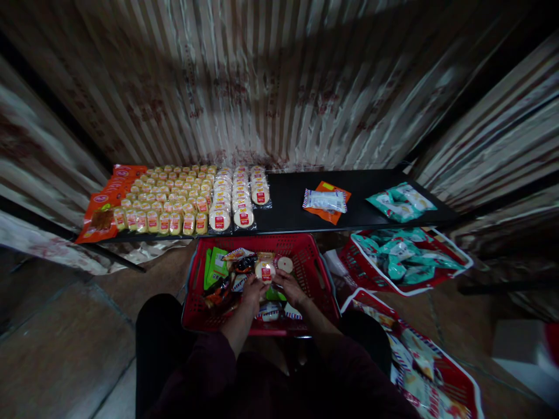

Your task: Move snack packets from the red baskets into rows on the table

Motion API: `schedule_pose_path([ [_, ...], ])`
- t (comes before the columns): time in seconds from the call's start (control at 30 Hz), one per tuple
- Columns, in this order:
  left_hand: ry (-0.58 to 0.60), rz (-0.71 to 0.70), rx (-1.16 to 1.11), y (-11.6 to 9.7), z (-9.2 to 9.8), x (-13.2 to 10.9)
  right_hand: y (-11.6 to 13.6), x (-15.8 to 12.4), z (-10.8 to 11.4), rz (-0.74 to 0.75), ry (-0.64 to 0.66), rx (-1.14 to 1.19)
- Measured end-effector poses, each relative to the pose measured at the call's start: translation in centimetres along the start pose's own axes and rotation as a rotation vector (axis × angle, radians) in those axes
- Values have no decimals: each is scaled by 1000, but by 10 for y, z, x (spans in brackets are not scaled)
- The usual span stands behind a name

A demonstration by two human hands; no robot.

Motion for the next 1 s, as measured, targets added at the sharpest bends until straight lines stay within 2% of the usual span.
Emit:
schedule_pose_path([
  [0.13, 70, 15, 41, -3, -5, -2, 5, -3, -5, 11, -20, 26],
  [0.47, -12, 22, 132, -10, -8, -1, 5, 2, 2, 26, -90, 32],
  [0.63, -45, 19, 143, -9, -10, 1, 9, 2, 2, 31, -76, 101],
  [0.87, 0, -10, 129, -17, -31, 7, 30, 3, 9, 82, -94, 190],
  [1.0, 29, -82, 199, -30, -50, 10, 52, 5, 12, 123, -81, 213],
])
Point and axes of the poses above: each hand's wrist, its own x-axis towards the middle knuckle, its own z-axis out of the back of the hand, y = z × x, the point moved 7 cm from there along x, towards the middle knuckle, and after that the axes turned 3 degrees about -x, right-handed, at the moved point
